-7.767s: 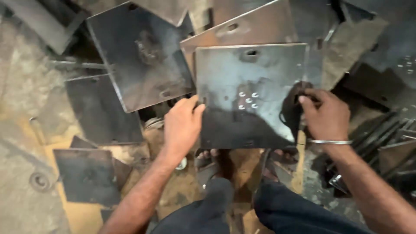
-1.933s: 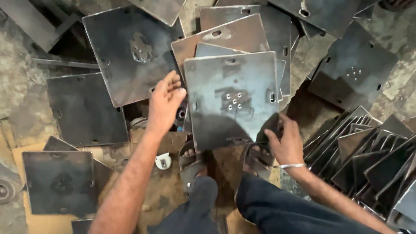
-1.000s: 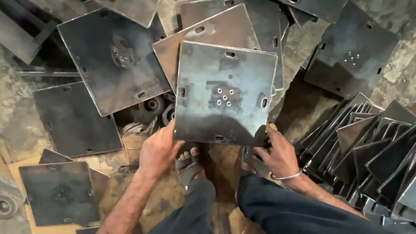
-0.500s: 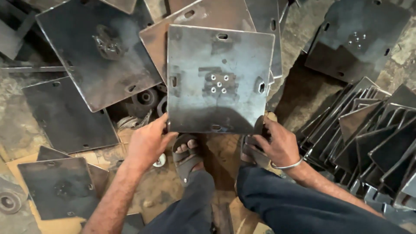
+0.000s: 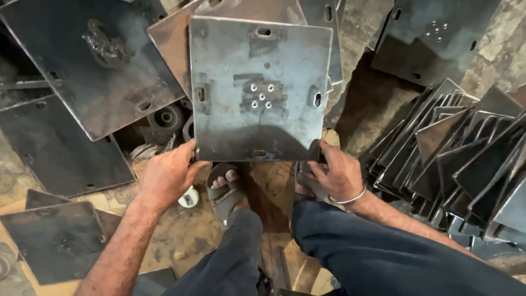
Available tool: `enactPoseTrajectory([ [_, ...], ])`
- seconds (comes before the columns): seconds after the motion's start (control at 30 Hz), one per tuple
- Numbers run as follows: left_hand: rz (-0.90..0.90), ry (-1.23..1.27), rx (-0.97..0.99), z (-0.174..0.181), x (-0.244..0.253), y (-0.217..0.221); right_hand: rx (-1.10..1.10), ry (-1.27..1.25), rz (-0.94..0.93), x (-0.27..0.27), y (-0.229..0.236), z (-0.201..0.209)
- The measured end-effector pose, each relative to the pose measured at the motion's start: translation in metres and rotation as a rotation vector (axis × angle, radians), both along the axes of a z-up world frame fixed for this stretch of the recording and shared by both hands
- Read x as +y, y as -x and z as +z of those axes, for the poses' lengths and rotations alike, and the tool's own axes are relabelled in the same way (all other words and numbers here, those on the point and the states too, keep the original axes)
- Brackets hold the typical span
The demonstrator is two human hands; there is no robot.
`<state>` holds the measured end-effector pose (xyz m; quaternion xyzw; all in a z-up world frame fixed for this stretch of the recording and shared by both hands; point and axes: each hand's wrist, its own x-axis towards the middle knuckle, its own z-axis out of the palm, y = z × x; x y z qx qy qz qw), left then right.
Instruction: The person picks up square metal plates from a pile on the floor, briefly turns them over, and places them onto a different pile. The person repeats this process for several plates.
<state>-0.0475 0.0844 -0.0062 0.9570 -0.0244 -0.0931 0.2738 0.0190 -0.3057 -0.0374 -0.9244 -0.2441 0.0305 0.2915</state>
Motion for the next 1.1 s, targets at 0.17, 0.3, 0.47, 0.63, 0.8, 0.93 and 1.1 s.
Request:
enactPoseTrajectory([
  [0.17, 0.033, 0.021, -0.020, 0.003, 0.004, 0.007, 0.091, 0.010, 0.043, -0.002, -0.003, 0.000],
  [0.3, 0.014, -0.007, -0.017, 0.012, 0.002, 0.001, 0.023, 0.014, 0.043, -0.003, -0.005, 0.004],
  [0.47, -0.064, -0.110, 0.042, 0.021, 0.001, -0.005, -0.064, 0.025, 0.108, -0.002, -0.002, 0.005],
  [0.63, -0.141, -0.163, 0.049, 0.019, 0.010, -0.012, -0.099, 0.086, 0.114, -0.005, 0.002, -0.005],
  [0.8, -0.170, -0.195, 0.101, 0.018, 0.012, -0.016, -0.082, 0.090, 0.087, -0.005, 0.007, -0.011],
  [0.93, -0.166, -0.187, 0.089, 0.017, 0.011, -0.016, -0.075, 0.109, 0.070, -0.006, 0.007, -0.011],
  [1.1, -0.140, -0.141, 0.046, 0.014, 0.009, -0.010, -0.106, 0.093, 0.072, -0.002, 0.007, -0.006],
])
